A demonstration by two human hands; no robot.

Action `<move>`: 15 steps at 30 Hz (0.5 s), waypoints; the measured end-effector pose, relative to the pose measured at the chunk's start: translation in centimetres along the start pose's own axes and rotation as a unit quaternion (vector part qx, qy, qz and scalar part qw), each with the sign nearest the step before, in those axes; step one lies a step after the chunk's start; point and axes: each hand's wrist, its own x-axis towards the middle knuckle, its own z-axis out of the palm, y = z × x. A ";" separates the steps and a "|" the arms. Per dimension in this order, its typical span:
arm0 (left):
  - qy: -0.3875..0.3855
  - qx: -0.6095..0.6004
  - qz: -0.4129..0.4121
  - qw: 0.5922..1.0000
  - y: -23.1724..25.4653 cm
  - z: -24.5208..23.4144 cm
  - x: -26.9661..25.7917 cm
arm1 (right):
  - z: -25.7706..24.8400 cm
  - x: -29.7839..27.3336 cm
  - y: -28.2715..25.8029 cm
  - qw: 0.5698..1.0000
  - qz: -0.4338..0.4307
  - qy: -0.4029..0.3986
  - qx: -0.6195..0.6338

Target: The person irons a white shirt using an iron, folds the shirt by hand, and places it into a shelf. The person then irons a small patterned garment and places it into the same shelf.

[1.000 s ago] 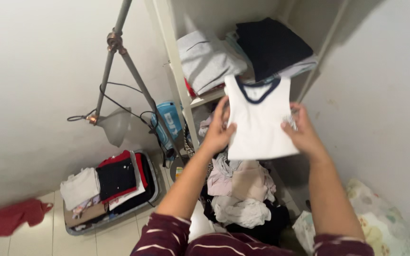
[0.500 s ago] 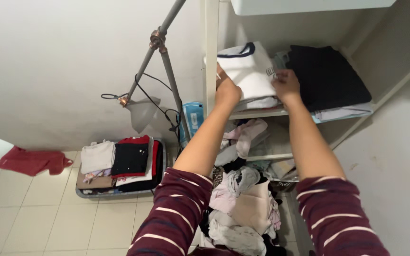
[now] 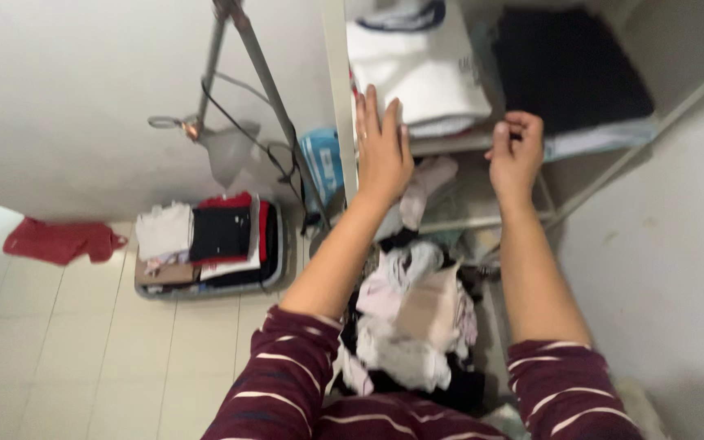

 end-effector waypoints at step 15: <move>-0.399 -0.171 -0.376 0.819 -16.7 9.2 -45.0 | -0.6 -34.0 18.0 0.854 0.316 -0.153 -0.383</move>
